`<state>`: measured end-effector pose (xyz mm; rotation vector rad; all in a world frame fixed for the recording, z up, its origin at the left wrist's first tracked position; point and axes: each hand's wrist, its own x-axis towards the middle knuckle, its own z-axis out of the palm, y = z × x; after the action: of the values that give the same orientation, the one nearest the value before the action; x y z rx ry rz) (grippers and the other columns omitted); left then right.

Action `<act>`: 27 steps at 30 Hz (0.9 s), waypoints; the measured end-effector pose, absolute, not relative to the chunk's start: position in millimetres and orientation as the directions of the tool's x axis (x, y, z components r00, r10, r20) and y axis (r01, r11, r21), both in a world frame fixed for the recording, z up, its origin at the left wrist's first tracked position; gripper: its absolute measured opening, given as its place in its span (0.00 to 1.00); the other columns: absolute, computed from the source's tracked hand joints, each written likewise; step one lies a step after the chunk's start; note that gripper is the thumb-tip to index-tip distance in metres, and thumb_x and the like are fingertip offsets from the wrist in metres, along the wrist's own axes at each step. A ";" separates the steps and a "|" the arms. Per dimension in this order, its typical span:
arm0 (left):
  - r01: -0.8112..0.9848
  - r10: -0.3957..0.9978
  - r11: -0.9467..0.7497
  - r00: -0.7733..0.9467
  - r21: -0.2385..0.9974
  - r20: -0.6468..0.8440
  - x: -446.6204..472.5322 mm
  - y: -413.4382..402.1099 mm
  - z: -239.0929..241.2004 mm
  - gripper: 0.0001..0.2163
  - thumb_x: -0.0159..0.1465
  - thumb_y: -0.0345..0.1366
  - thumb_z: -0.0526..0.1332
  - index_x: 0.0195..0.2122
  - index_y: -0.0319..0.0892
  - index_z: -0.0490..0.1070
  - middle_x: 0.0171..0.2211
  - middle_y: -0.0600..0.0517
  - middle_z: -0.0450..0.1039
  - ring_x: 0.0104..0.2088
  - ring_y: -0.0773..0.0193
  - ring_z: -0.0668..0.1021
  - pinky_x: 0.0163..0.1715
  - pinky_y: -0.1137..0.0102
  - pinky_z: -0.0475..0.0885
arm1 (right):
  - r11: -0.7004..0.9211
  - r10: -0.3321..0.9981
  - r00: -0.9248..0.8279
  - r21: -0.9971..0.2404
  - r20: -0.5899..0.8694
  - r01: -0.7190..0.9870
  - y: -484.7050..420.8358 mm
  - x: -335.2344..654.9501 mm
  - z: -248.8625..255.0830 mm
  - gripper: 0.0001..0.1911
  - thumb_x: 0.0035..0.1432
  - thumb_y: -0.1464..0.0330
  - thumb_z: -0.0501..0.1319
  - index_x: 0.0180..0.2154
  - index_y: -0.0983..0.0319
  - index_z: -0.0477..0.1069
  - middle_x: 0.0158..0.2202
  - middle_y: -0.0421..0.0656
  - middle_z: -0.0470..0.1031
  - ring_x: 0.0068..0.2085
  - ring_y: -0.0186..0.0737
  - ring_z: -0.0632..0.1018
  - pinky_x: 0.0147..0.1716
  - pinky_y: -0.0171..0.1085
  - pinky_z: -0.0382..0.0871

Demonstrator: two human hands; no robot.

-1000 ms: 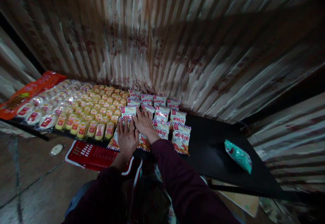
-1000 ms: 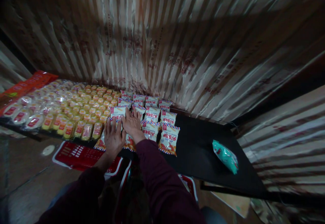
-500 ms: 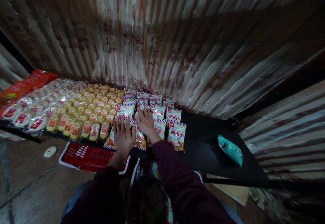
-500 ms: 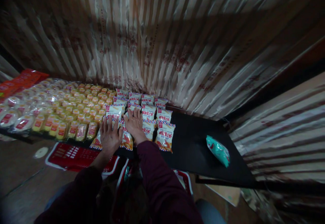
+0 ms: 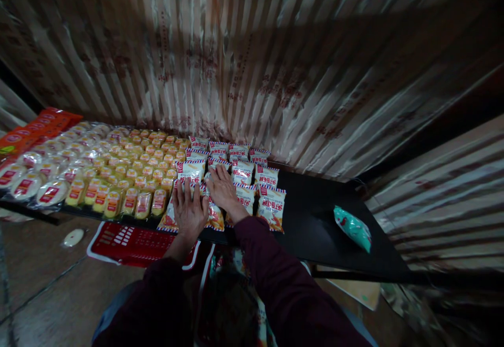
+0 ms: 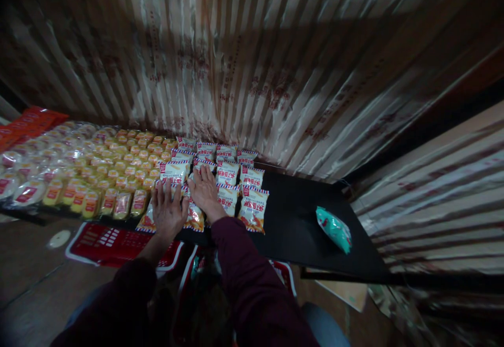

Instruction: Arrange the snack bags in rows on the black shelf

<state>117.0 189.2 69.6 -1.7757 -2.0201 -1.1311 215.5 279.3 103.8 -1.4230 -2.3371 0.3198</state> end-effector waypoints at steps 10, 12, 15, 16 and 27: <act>0.927 0.726 -0.051 -0.220 0.371 0.651 118.1 186.2 70.9 0.23 0.65 0.37 0.55 0.61 0.42 0.59 0.67 0.40 0.53 0.69 0.44 0.45 0.63 0.42 0.50 | 0.294 0.919 -0.133 -0.418 0.371 0.860 235.5 284.2 93.3 0.28 0.68 0.60 0.45 0.64 0.65 0.57 0.69 0.51 0.50 0.69 0.52 0.49 0.65 0.55 0.50; 0.925 0.722 -0.059 -0.221 0.376 0.656 119.1 186.0 70.9 0.23 0.65 0.37 0.55 0.61 0.42 0.60 0.66 0.40 0.54 0.69 0.44 0.46 0.63 0.42 0.49 | 0.298 0.918 -0.130 -0.437 0.375 0.849 221.4 299.5 84.5 0.28 0.68 0.60 0.44 0.64 0.65 0.56 0.69 0.52 0.50 0.69 0.50 0.51 0.64 0.54 0.53; 0.923 0.711 -0.066 -0.223 0.379 0.667 118.3 184.9 71.5 0.23 0.64 0.38 0.55 0.61 0.42 0.60 0.66 0.40 0.55 0.69 0.44 0.46 0.63 0.43 0.49 | 0.336 0.907 -0.156 -0.449 0.390 0.828 202.0 311.3 73.4 0.27 0.68 0.59 0.44 0.63 0.65 0.57 0.69 0.52 0.50 0.69 0.49 0.51 0.64 0.54 0.55; 0.922 0.711 -0.071 -0.222 0.381 0.668 117.5 184.3 72.0 0.23 0.64 0.38 0.55 0.60 0.42 0.61 0.66 0.40 0.54 0.69 0.44 0.46 0.63 0.43 0.49 | 0.347 0.903 -0.165 -0.448 0.396 0.824 197.0 312.4 70.3 0.27 0.69 0.60 0.44 0.63 0.65 0.58 0.68 0.52 0.51 0.69 0.49 0.51 0.64 0.54 0.55; 0.899 0.816 -0.297 0.063 0.323 0.575 171.2 172.0 73.1 0.19 0.65 0.34 0.53 0.57 0.36 0.66 0.65 0.39 0.57 0.69 0.49 0.46 0.64 0.49 0.53 | 0.384 0.911 -0.240 -0.474 0.336 0.793 189.2 305.9 56.2 0.27 0.69 0.62 0.42 0.63 0.68 0.59 0.68 0.54 0.52 0.69 0.47 0.51 0.65 0.51 0.53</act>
<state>171.2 172.0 73.1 -2.1996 -1.7866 -1.0515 305.9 189.2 56.2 -1.4575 -2.0858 0.2745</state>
